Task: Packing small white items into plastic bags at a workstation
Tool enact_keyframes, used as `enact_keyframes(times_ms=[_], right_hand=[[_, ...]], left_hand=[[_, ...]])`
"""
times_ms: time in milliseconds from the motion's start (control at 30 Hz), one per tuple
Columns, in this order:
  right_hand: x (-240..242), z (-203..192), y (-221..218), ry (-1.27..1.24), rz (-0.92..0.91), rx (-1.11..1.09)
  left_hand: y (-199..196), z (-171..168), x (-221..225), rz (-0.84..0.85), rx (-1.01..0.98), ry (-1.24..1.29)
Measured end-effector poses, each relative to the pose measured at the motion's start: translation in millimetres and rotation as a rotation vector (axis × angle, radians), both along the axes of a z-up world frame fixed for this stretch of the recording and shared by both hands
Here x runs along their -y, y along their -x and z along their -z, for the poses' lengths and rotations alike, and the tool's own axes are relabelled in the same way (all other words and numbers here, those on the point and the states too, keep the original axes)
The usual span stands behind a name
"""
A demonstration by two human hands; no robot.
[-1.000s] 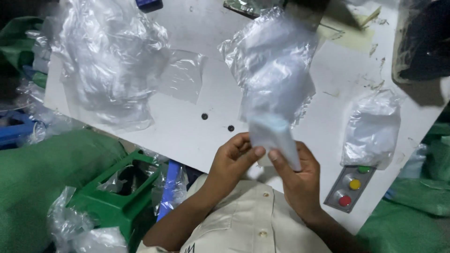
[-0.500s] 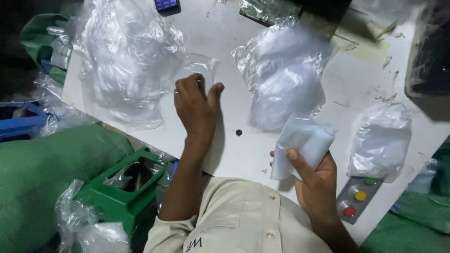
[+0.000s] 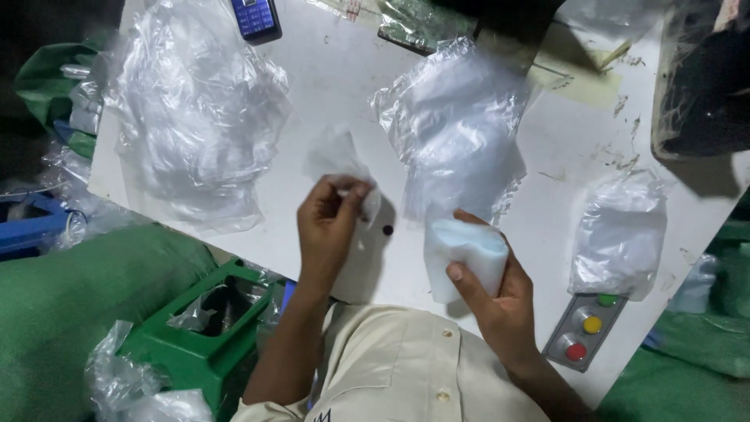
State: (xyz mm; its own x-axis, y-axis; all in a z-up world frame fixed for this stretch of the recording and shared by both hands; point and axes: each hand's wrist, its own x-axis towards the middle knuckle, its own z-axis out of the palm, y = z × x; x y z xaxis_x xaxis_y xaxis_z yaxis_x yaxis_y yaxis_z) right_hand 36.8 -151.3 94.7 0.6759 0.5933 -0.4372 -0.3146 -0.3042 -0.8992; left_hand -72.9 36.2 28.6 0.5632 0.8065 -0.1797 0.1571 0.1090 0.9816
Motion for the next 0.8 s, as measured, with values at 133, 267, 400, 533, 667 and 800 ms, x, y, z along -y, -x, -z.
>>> enact_keyframes(times_ms=[133, 267, 400, 533, 667, 800], right_hand=[[-3.4, 25.2, -0.3, -0.014, -0.146, -0.057], [5.3, 44.8, -0.5, -0.053, 0.149, -0.041], [11.5, 40.3, 10.9, -0.022, 0.182, 0.095], [0.5, 37.6, 10.0, 0.080, -0.298, 0.743], [-7.1, 23.1, -4.6, 0.218, -0.455, 0.734], [-1.9, 50.5, -15.9, 0.025, -0.205, 0.401]], left_hand=[[-6.9, 31.7, 44.7, 0.163, 0.130, 0.141], [-12.8, 34.6, 41.3, -0.045, 0.176, 0.825], [-24.9, 1.7, 55.2, -0.072, 0.083, 0.413], [-29.2, -5.7, 72.6, -0.142, 0.193, 0.195], [-24.5, 6.5, 60.7, 0.037, -0.083, -1.075], [-11.8, 0.9, 63.6, 0.119, 0.071, -1.320]])
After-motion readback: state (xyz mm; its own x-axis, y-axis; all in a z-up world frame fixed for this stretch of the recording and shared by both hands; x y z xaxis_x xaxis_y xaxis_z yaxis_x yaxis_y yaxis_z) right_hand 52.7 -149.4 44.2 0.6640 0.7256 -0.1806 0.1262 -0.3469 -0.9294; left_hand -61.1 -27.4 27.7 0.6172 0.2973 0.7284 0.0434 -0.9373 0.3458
